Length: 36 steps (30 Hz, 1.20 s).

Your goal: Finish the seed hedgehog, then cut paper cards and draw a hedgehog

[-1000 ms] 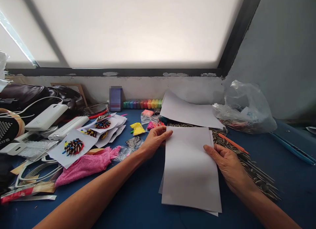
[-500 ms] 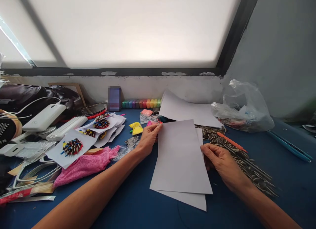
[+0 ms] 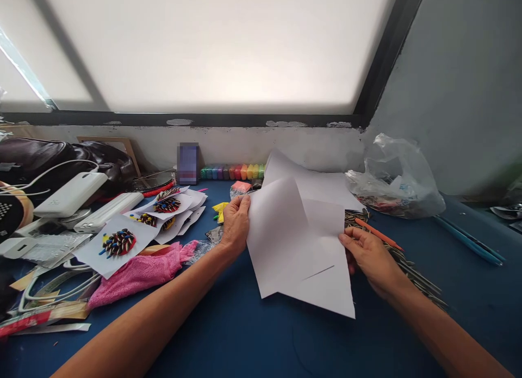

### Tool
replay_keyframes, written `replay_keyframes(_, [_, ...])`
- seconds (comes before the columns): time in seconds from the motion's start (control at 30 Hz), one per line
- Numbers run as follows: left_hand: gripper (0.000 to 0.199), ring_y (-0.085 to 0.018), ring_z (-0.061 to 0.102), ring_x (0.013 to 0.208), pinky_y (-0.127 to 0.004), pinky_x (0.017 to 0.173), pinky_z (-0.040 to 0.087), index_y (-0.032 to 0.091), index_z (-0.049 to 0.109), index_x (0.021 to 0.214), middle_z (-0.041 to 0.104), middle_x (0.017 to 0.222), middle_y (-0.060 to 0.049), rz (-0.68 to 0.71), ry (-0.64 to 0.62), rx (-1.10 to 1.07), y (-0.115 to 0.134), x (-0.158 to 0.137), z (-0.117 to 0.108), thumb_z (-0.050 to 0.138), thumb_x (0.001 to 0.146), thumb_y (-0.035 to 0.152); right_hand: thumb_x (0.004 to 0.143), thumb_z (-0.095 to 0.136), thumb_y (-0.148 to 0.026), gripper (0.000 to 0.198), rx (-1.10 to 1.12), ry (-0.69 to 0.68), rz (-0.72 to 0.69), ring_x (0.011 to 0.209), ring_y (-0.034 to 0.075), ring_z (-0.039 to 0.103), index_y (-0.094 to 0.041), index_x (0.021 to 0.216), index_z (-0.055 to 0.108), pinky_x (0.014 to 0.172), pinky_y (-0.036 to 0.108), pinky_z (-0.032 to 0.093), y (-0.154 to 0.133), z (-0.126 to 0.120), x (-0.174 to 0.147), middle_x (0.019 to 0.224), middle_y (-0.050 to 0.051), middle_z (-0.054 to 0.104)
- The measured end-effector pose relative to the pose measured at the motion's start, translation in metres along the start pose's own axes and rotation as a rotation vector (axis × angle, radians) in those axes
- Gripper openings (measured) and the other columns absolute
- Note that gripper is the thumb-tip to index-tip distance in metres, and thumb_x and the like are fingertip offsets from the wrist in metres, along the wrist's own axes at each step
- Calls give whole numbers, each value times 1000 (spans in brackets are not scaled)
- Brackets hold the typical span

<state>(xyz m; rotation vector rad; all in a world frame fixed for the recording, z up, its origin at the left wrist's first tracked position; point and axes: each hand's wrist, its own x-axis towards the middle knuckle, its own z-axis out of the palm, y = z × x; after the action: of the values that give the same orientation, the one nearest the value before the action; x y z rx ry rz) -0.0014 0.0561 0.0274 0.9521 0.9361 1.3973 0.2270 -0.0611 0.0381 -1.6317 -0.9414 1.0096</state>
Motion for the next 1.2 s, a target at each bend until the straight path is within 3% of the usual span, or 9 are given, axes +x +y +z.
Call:
replay_keyframes(0.1, [29, -7, 37, 49, -18, 46, 33, 16, 60, 70, 50, 57, 6, -34, -21, -28, 5, -3, 3, 75, 74, 41, 90, 65, -34, 18, -24, 41, 57, 50, 11, 56, -16, 90, 63, 45, 24, 47, -4, -5, 11, 65, -2, 63])
replay_keyframes(0.17, [31, -8, 40, 49, -19, 47, 35, 16, 59, 71, 52, 58, 6, -58, -27, -58, 6, -4, 6, 77, 72, 41, 94, 63, -34, 26, -35, 68, 94, 79, 18, 67, -15, 112, 64, 67, 34, 58, -11, -7, 23, 101, 7, 70])
replay_keyframes(0.2, [31, -8, 41, 49, -19, 47, 36, 16, 58, 71, 53, 58, 5, -67, -30, -70, 6, -3, 6, 77, 71, 41, 96, 62, -36, 35, -34, 74, 108, 100, 21, 66, -18, 125, 60, 83, 42, 57, -15, -8, 30, 123, 9, 64])
replay_keyframes(0.23, [32, -8, 42, 49, -19, 47, 36, 16, 58, 70, 53, 58, 5, -75, -33, -78, 6, -3, 7, 78, 69, 41, 96, 62, -36, 37, -31, 89, 113, 106, 23, 65, -19, 128, 59, 88, 45, 56, -20, -9, 39, 128, 9, 62])
replay_keyframes(0.5, [38, -7, 39, 44, -19, 43, 33, 16, 56, 69, 51, 56, 6, -145, -118, -40, 3, -5, 5, 81, 63, 44, 95, 62, -36, 37, 62, 116, 34, 107, 23, 65, -18, 128, 59, 88, 45, 56, -52, 3, 91, 129, 9, 62])
replay_keyframes(0.73, [40, -6, 37, 45, -19, 43, 27, 17, 55, 70, 49, 57, 6, -145, -188, 30, -7, -1, 3, 78, 68, 50, 96, 62, -34, 37, -55, 42, -63, 104, 22, 66, -17, 129, 58, 87, 43, 56, -34, -5, 63, 126, 11, 63])
replay_keyframes(0.9, [40, -6, 36, 45, -19, 43, 23, 17, 54, 66, 47, 55, 6, -160, -304, 140, -8, -4, 1, 76, 69, 50, 96, 62, -35, 36, -330, -38, -123, 104, 22, 65, -18, 127, 59, 86, 44, 56, -28, -4, 54, 126, 9, 63])
replay_keyframes(1.07, [37, -9, 42, 47, -20, 44, 27, 15, 60, 64, 52, 56, 2, -213, -486, 276, -7, -11, 4, 77, 66, 47, 91, 67, -33, 19, -623, -147, -199, 95, 23, 66, -15, 96, 71, 84, 38, 55, -27, 10, 37, 103, 7, 70])
replay_keyframes(1.2, [34, -9, 43, 49, -20, 45, 28, 15, 60, 64, 53, 56, 2, -223, -564, 339, -8, -11, 5, 76, 65, 45, 96, 61, -36, 31, -721, -207, -200, 104, 22, 65, -20, 122, 63, 87, 42, 56, -29, 26, 40, 127, 7, 64])
